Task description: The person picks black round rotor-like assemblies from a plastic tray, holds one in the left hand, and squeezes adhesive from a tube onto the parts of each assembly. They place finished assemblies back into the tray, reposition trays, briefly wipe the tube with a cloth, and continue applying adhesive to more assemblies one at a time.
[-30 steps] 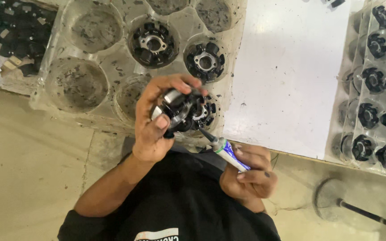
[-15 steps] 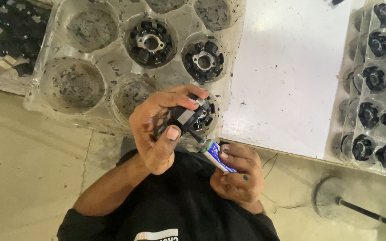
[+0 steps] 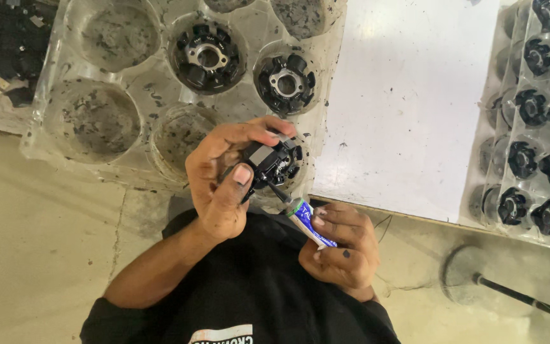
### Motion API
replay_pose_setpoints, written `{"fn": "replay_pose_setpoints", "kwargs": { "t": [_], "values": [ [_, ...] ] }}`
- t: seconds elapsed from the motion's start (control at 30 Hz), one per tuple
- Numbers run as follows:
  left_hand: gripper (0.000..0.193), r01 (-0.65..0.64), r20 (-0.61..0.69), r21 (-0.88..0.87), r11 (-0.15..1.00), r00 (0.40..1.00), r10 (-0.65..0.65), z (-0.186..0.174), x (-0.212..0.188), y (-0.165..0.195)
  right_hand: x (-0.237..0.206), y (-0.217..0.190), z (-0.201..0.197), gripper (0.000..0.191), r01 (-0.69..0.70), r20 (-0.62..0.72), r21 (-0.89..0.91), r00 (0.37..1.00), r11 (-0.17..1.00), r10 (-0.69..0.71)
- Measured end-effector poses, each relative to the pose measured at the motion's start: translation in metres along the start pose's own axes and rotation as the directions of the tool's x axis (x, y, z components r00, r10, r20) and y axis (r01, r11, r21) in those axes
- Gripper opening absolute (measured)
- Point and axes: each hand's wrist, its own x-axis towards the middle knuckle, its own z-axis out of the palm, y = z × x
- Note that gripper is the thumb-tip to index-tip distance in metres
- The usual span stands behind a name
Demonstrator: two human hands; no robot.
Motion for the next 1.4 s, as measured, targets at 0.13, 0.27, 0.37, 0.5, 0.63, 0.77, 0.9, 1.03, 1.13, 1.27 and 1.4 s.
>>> {"fn": "replay_pose_setpoints", "kwargs": {
  "t": [0.13,0.27,0.37,0.5,0.63,0.77,0.9,1.03,1.13,1.27,1.4],
  "values": [
    [0.04,0.013,-0.008,-0.027,1.0,1.0,-0.013,-0.002,-0.001,-0.002,-0.001,0.0,-0.003,0.034,-0.025,0.033,-0.009,0.999,1.0,0.025],
    [0.042,0.015,-0.041,-0.18,0.983,0.999,-0.023,-0.002,-0.005,-0.007,0.0,0.001,-0.004,0.033,-0.008,0.028,0.035,1.0,0.999,0.007],
    [0.042,0.009,-0.133,-0.383,0.924,0.989,-0.065,0.0,-0.006,-0.012,0.002,-0.003,-0.006,0.033,-0.026,0.047,0.006,0.999,1.0,0.025],
    [0.047,0.007,-0.253,-0.558,0.83,0.951,-0.178,0.007,-0.008,-0.017,0.0,-0.005,0.003,0.036,-0.08,-0.039,-0.131,0.996,0.988,0.075],
    [0.051,0.067,-0.296,-0.658,0.75,0.893,-0.339,0.015,-0.013,-0.017,-0.005,0.007,0.017,0.039,-0.039,-0.252,0.009,0.967,0.999,0.04],
    [0.049,0.083,-0.307,-0.702,0.708,0.861,-0.405,0.02,-0.015,-0.017,-0.009,0.011,0.013,0.033,-0.012,-0.207,-0.062,0.978,0.998,-0.001],
    [0.048,0.089,-0.322,-0.688,0.72,0.852,-0.413,0.022,-0.014,-0.017,-0.011,0.007,0.008,0.038,-0.047,-0.158,-0.103,0.987,0.994,0.03],
    [0.047,0.112,-0.326,-0.699,0.706,0.829,-0.454,0.021,-0.015,-0.016,-0.012,0.006,0.009,0.039,-0.067,-0.192,-0.076,0.98,0.995,0.051],
    [0.045,0.133,-0.305,-0.723,0.678,0.819,-0.486,0.019,-0.014,-0.016,-0.011,0.006,0.01,0.037,-0.085,-0.186,-0.065,0.98,0.994,0.071],
    [0.045,0.153,-0.277,-0.757,0.636,0.806,-0.523,0.019,-0.013,-0.016,-0.007,-0.001,0.007,0.04,-0.135,-0.177,-0.045,0.976,0.99,0.125],
    [0.046,0.149,-0.266,-0.775,0.615,0.805,-0.531,0.015,-0.013,-0.016,0.0,-0.006,0.003,0.041,-0.191,-0.105,-0.022,0.977,0.981,0.188]
  ]
}}
